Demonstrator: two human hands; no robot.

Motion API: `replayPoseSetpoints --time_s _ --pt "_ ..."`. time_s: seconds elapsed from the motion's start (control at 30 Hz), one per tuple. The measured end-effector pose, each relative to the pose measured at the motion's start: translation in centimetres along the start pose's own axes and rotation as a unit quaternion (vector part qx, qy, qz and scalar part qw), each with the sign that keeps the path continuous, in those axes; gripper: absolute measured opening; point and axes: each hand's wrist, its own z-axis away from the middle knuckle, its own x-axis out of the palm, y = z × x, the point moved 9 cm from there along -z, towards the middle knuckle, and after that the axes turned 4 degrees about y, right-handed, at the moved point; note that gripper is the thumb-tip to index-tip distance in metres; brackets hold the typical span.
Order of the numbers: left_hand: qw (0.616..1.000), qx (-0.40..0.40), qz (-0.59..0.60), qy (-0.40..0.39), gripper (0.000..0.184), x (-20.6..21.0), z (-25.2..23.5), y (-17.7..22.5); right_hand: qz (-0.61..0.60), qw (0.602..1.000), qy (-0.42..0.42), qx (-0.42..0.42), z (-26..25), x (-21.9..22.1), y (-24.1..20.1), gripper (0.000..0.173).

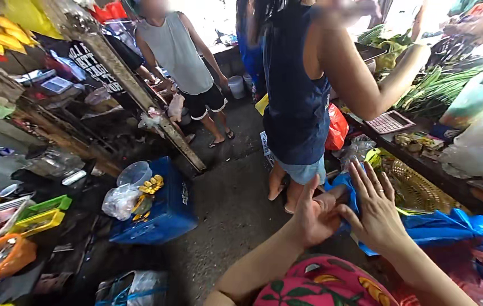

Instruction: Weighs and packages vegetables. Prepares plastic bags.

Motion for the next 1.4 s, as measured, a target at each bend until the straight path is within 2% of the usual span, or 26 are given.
replayPoseSetpoints --time_s 0.03,0.13,0.17,0.23,0.33,0.43,0.53,0.57,0.67,0.77,0.87,1.0,1.07,1.13,1.17,1.2,1.27,1.3,1.37,1.4 --pt "1.0 0.009 0.001 0.018 0.08 -0.3 -0.2 0.0 -0.001 1.0 0.005 -0.025 0.4 0.0 -1.0 0.103" --pt "0.99 0.039 0.006 0.139 0.048 -1.3 -0.4 0.4 -0.025 0.996 -0.008 -0.089 2.3 1.4 -4.1 0.099" --pt "0.989 0.046 -0.009 0.141 0.044 -1.5 -0.6 0.3 -0.022 0.997 -0.006 -0.079 2.2 1.6 -3.5 0.097" --pt "0.994 0.04 -0.045 0.096 0.043 -1.4 -1.1 -0.2 -0.013 0.999 0.017 -0.03 1.3 1.0 -1.2 0.097" --pt "0.989 0.044 -0.092 0.108 0.027 -2.2 -1.5 -0.5 -0.043 0.999 0.029 0.006 0.5 0.0 0.7 0.09" --pt "0.977 0.09 -0.155 0.114 0.018 -2.9 -1.5 0.7 -0.149 0.986 0.058 0.039 0.9 -0.3 1.2 0.067" --pt "0.977 0.102 -0.154 0.107 0.009 -4.0 -1.5 1.2 -0.235 0.962 0.093 0.108 1.5 -0.4 2.6 0.043" --pt "0.978 0.1 -0.146 0.106 0.009 -4.4 -1.5 1.2 -0.24 0.958 0.102 0.123 1.6 -0.5 2.8 0.039" --pt "0.981 0.093 -0.117 0.125 0.022 -5.1 -1.2 1.3 -0.256 0.949 0.095 0.155 2.0 -0.3 3.7 0.041" --pt "0.983 0.085 -0.09 0.138 0.017 -5.6 -0.8 1.5 -0.289 0.927 0.101 0.218 2.2 -0.4 5.1 0.038" --pt "0.989 0.093 -0.055 0.104 0.017 -5.9 -0.7 1.9 -0.294 0.915 0.109 0.255 2.2 -0.7 6.5 0.036" --pt "0.989 0.144 0.011 0.042 0.016 -5.6 -0.1 3.7 -0.256 0.907 0.096 0.319 2.6 -1.1 9.3 0.034" --pt "0.98 0.196 0.011 0.026 0.018 -6.3 0.0 5.4 -0.166 0.916 0.076 0.356 3.4 -1.6 11.3 0.036" --pt "0.959 0.266 -0.102 0.016 0.015 -7.0 0.4 7.2 -0.064 0.931 0.028 0.357 4.3 -1.5 13.2 0.035" --pt "0.933 0.293 -0.206 0.04 0.016 -7.2 0.6 7.9 -0.032 0.938 0.001 0.346 4.7 -1.3 13.7 0.033" --pt "0.89 0.317 -0.322 0.064 0.015 -7.1 0.9 8.4 -0.021 0.943 -0.02 0.33 5.1 -1.1 13.9 0.035" --pt "0.796 0.327 -0.506 0.068 0.018 -5.8 0.8 8.0 -0.049 0.965 -0.028 0.256 4.7 -0.9 12.2 0.055" --pt "0.771 0.312 -0.553 0.043 0.02 -4.8 0.6 7.0 -0.076 0.976 -0.028 0.202 3.8 -0.9 10.5 0.07" --pt "0.767 0.272 -0.58 -0.037 0.021 -2.4 0.0 4.2 -0.134 0.985 -0.052 0.099 2.2 -0.2 6.5 0.093" --pt "0.769 0.261 -0.578 -0.077 0.022 -1.1 -0.1 3.1 -0.156 0.983 -0.069 0.062 1.7 0.4 4.9 0.096"
